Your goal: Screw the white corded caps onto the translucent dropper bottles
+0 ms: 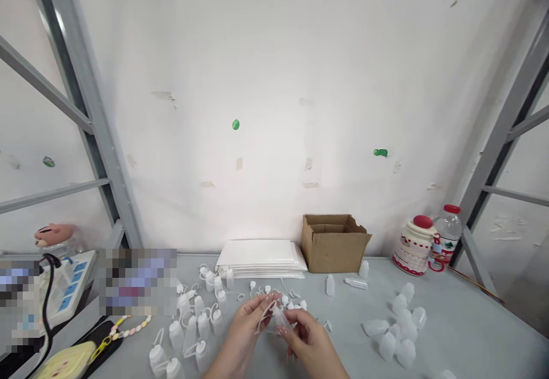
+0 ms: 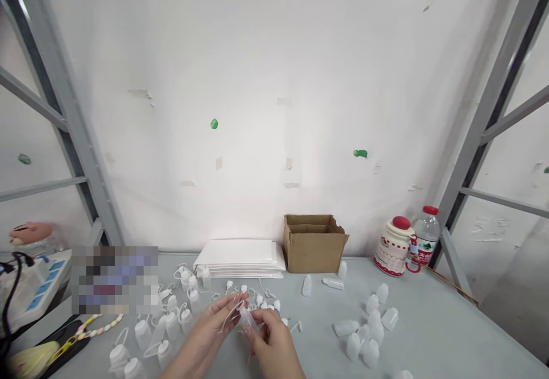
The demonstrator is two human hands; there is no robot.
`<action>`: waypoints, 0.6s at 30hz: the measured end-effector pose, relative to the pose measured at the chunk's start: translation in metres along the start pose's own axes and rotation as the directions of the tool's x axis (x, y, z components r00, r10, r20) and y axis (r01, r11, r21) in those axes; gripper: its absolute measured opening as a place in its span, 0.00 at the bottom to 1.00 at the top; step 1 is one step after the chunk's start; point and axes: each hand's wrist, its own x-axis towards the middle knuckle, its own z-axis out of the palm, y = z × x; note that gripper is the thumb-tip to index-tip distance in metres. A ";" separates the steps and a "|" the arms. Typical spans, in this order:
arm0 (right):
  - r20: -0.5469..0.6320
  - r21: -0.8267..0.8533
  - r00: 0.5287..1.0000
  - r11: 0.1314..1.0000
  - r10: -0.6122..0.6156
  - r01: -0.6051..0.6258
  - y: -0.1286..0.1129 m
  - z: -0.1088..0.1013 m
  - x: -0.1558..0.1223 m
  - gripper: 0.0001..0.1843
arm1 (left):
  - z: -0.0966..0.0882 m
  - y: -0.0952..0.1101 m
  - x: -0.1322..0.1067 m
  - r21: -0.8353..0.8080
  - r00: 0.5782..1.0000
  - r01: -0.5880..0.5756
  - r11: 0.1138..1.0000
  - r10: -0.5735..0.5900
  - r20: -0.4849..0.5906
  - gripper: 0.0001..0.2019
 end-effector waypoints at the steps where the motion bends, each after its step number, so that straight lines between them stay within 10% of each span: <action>1: -0.007 0.005 1.000 1.000 0.008 -0.008 0.000 0.000 0.000 0.14 | 0.001 0.000 0.000 0.012 1.000 0.001 1.000 -0.002 0.022 0.19; 11: -0.056 0.113 0.996 0.992 0.065 -0.059 -0.011 -0.002 0.002 0.20 | 0.001 0.001 -0.004 0.075 0.990 -0.011 0.997 0.000 0.141 0.19; 18: 0.195 0.531 0.961 0.803 0.195 -0.271 -0.024 -0.006 0.001 0.23 | 0.001 0.005 -0.008 -0.105 0.954 0.014 0.994 0.018 0.299 0.18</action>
